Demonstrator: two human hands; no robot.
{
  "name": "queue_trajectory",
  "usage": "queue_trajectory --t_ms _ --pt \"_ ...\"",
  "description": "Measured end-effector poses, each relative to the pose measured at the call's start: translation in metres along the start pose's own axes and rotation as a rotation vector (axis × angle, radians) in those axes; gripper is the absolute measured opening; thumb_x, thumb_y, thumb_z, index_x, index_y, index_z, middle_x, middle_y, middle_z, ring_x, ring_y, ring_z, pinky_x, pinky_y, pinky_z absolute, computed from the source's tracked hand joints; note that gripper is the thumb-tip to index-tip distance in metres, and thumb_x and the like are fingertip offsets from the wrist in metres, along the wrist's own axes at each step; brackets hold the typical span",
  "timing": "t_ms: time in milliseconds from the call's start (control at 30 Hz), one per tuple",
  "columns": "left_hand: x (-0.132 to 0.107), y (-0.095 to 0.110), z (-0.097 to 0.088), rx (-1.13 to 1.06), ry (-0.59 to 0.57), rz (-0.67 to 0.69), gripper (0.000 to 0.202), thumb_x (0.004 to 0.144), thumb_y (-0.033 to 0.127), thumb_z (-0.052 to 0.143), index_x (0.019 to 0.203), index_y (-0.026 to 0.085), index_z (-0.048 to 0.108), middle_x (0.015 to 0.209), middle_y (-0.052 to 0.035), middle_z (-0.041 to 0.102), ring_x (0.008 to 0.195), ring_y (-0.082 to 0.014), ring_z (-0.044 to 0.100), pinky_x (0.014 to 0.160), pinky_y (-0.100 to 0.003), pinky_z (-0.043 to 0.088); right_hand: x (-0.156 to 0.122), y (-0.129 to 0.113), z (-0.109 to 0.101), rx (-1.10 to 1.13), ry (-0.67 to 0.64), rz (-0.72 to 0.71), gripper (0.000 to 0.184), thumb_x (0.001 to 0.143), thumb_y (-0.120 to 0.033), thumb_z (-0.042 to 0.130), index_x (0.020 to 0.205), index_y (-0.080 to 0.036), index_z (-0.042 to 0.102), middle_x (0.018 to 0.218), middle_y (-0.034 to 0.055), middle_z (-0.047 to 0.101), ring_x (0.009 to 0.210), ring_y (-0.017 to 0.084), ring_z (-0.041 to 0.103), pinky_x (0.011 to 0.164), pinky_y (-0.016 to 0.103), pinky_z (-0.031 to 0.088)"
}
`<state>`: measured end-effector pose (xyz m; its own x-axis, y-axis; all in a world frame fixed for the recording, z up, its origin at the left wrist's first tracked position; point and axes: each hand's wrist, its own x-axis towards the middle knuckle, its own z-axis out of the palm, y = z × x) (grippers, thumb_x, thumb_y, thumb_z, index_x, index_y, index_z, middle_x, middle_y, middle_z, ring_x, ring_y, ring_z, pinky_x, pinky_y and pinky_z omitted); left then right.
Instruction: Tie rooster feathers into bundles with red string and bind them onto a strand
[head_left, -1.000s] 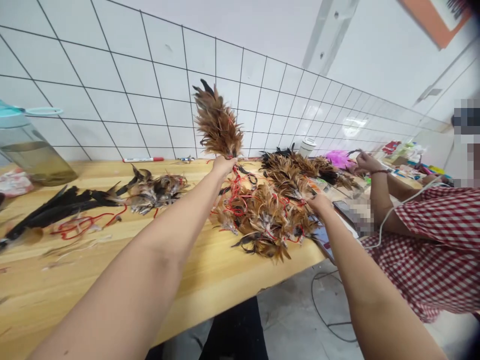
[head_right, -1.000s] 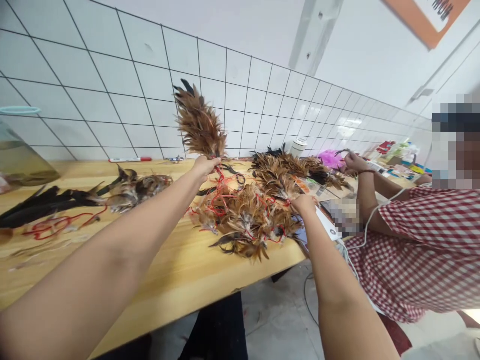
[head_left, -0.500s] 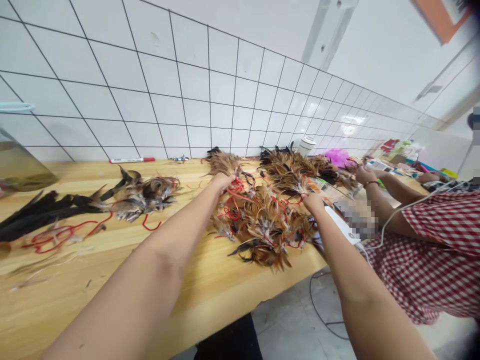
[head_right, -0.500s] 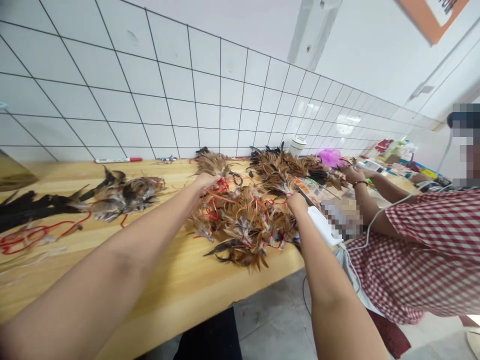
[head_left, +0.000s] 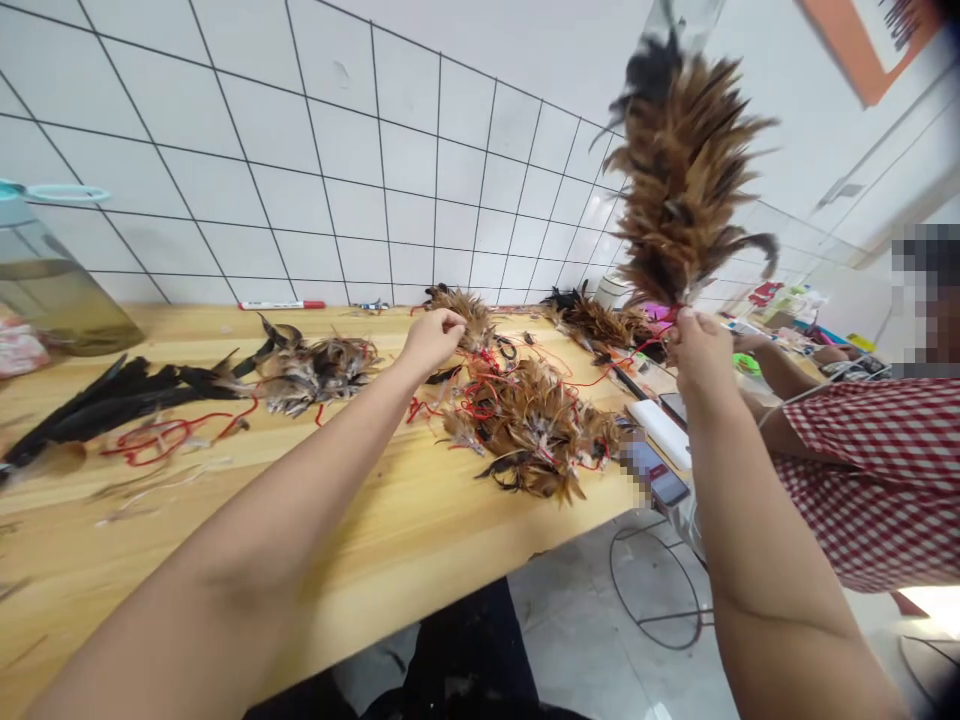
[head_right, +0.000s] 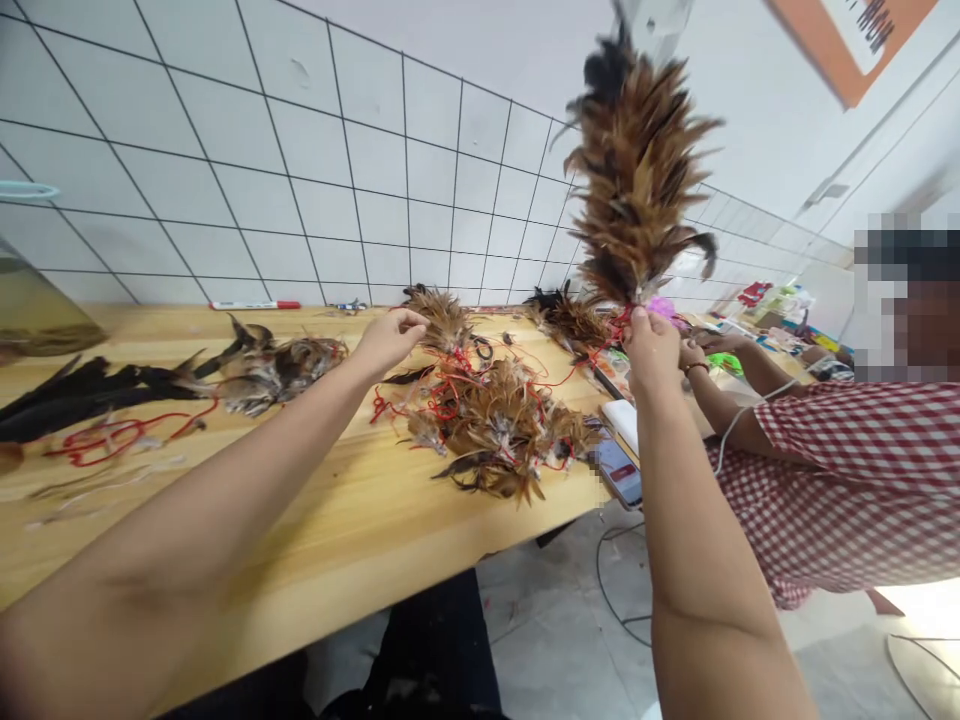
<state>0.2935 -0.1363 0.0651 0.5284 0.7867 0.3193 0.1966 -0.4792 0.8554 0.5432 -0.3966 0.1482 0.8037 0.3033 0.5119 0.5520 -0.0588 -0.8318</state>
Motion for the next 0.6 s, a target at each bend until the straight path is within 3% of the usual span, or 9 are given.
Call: queue_trajectory --t_ms 133,233,433,600 --pt "-0.046 0.033 -0.017 -0.050 -0.119 0.151 0.018 0.083 0.024 0.059 0.092 0.016 0.072 0.098 -0.0066 0.073 0.088 -0.0197 0.062 0.088 -0.033 0.047 -0.043 -0.049 -0.001 0.274 -0.017 0.058 0.034 0.094 -0.037 0.054 0.069 -0.024 0.036 0.055 -0.0078 0.034 0.044 0.007 0.026 0.045 0.026 0.016" --pt "-0.077 0.045 -0.026 -0.102 -0.183 0.192 0.018 0.084 0.025 0.058 0.091 0.017 0.073 0.097 -0.0055 0.072 0.085 -0.0181 0.062 0.085 -0.031 0.047 -0.083 -0.067 0.009 0.429 -0.037 0.070 0.039 0.090 -0.041 0.060 0.069 -0.023 0.033 0.055 -0.0084 0.032 0.045 0.006 0.025 0.043 0.022 0.014" --pt "-0.120 0.053 -0.031 -0.241 -0.257 0.203 0.022 0.086 0.028 0.057 0.097 0.015 0.071 0.096 -0.0058 0.071 0.083 -0.0161 0.062 0.081 -0.029 0.048 -0.158 -0.070 0.047 0.591 -0.220 0.160 0.055 0.075 -0.059 0.072 0.068 -0.023 0.031 0.056 -0.0095 0.031 0.043 0.004 0.026 0.039 0.017 0.018" --pt "-0.139 0.055 -0.011 -0.469 -0.437 0.212 0.044 0.085 0.026 0.062 0.128 0.015 0.058 0.111 -0.0095 0.069 0.092 -0.0162 0.064 0.084 -0.030 0.051 -0.203 -0.075 0.077 0.745 -0.318 0.280 0.054 0.068 -0.056 0.079 0.067 -0.021 0.038 0.054 -0.0095 0.034 0.044 0.003 0.026 0.038 0.015 0.020"
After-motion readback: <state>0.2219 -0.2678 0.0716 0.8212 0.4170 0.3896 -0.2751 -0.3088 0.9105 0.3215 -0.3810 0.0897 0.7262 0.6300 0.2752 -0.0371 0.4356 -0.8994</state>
